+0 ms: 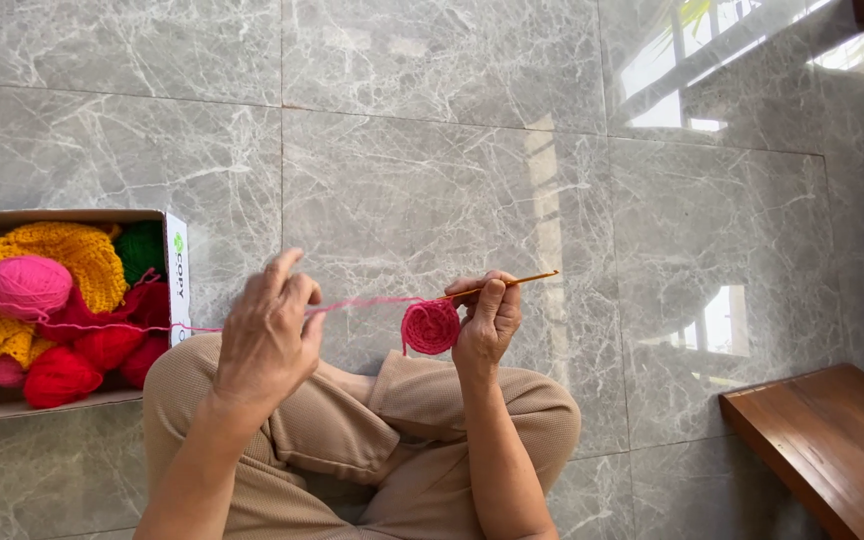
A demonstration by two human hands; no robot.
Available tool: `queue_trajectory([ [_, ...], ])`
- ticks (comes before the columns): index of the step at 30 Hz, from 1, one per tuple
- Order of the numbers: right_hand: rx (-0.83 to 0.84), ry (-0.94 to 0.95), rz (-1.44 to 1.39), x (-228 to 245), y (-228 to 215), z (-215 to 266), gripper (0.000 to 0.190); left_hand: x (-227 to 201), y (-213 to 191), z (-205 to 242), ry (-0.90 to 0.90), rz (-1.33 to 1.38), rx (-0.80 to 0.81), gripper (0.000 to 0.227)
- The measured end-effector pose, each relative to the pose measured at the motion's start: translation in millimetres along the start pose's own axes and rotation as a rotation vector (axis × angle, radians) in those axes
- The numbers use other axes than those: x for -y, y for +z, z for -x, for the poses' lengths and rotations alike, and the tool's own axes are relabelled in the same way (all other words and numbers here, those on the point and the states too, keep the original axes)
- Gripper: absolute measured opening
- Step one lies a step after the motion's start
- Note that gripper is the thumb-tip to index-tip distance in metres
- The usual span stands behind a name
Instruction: Crocheting a circular piece of fabric using pink yarn and a crochet hook while sitting on the floor.
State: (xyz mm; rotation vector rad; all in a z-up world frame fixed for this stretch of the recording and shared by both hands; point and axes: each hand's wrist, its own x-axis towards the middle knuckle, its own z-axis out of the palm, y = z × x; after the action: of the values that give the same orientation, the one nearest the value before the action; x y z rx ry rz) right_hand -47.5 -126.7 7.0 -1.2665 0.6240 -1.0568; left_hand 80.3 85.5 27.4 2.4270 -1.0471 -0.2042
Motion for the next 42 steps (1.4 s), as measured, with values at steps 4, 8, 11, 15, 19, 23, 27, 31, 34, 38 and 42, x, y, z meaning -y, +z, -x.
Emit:
queue_trajectory([
  [4,0.005,-0.008,0.003,4.1,-0.6,2.6,0.025,-29.1,2.8,-20.9,0.140,0.229,-0.154,0.028],
  [8,0.075,0.064,-0.142,-1.4,-8.3,1.2,0.028,-45.4,11.2,-37.7,0.300,0.694,0.212,0.083],
  [11,0.111,0.168,-0.291,-9.1,-20.2,-2.8,0.028,-51.8,-0.6,-44.3,0.276,0.886,0.488,0.060],
  [15,0.117,0.212,-0.387,-19.0,-28.3,-8.9,0.027,-25.5,28.8,-31.5,0.155,1.346,0.711,0.021],
  [19,0.114,0.062,-0.078,-4.9,-18.9,-8.2,0.027,-33.0,24.4,-22.8,0.075,1.841,0.588,0.031],
  [23,0.215,0.040,0.023,1.6,-12.5,4.6,0.027,-27.7,57.1,-27.4,-0.060,1.103,0.321,0.060],
  [27,0.192,0.106,-0.125,-7.7,-21.1,2.1,0.025,-15.2,15.7,-33.7,0.122,0.193,0.039,0.028],
  [31,0.184,0.090,-0.115,-7.2,-20.7,2.9,0.027,-4.7,34.6,-25.1,0.201,0.870,0.172,0.043],
  [34,0.240,0.071,-0.144,-9.2,-16.2,11.8,0.028,-34.3,25.9,-26.0,0.099,1.498,0.140,0.041],
  [38,0.258,0.050,-0.182,-4.4,-17.0,15.8,0.030,-55.0,10.6,-31.0,0.186,0.759,-0.108,0.029],
  [42,0.266,0.020,-0.157,-7.1,-20.6,15.1,0.030,-16.1,47.1,-28.7,0.232,0.423,-0.080,0.036],
])
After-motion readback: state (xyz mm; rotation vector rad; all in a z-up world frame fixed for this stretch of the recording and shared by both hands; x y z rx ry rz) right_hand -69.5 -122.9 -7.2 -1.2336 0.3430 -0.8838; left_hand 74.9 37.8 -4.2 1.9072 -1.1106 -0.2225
